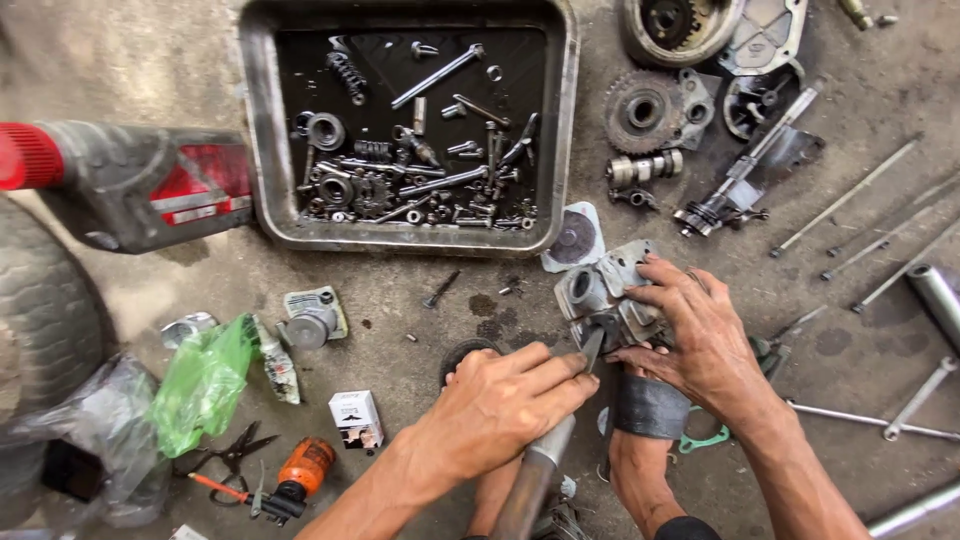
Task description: The person uses a hammer and punch to tap and adjust a metal engine cylinder block. They rotate the block to access different sides and continue tapping specific areas with the tools.
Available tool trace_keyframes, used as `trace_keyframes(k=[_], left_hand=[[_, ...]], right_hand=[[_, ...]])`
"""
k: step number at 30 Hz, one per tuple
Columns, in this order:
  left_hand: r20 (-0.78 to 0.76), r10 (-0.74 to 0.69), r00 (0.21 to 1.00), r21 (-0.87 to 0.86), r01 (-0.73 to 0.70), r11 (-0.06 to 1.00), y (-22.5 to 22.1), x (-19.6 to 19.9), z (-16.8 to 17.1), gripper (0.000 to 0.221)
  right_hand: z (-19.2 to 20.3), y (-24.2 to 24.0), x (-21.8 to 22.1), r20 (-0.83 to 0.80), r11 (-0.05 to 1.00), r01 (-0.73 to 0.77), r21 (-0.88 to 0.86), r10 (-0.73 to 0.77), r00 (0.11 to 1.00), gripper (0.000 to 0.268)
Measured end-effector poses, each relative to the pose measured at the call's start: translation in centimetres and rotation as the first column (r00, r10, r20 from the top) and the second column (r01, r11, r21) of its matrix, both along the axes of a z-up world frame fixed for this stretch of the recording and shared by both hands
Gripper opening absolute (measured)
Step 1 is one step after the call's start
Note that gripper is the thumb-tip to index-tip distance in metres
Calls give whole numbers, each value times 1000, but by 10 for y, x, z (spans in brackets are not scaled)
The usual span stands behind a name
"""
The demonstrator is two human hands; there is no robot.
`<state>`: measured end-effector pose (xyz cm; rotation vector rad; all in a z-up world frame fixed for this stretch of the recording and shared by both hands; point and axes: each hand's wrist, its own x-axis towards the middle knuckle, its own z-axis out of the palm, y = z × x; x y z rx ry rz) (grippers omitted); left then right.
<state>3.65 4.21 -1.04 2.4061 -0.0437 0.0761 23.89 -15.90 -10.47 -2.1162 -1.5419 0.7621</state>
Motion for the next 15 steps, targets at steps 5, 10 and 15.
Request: trace_keyframes(k=[5,10,15], left_hand=[[-94,18,995,-108,-28,994,9,1,-5,28],[-140,67,988,-287,-105,952,16,0,-14,27],[-184,230,956,-447,-290,846,10,5,-17,13]], right_hand=[[0,-1,-3,43,999,-22,40,20,999,76],[1,0,-5,30,999,-23,45,22,999,73],[7,4,-14,106,994,-70,88,61,993,68]])
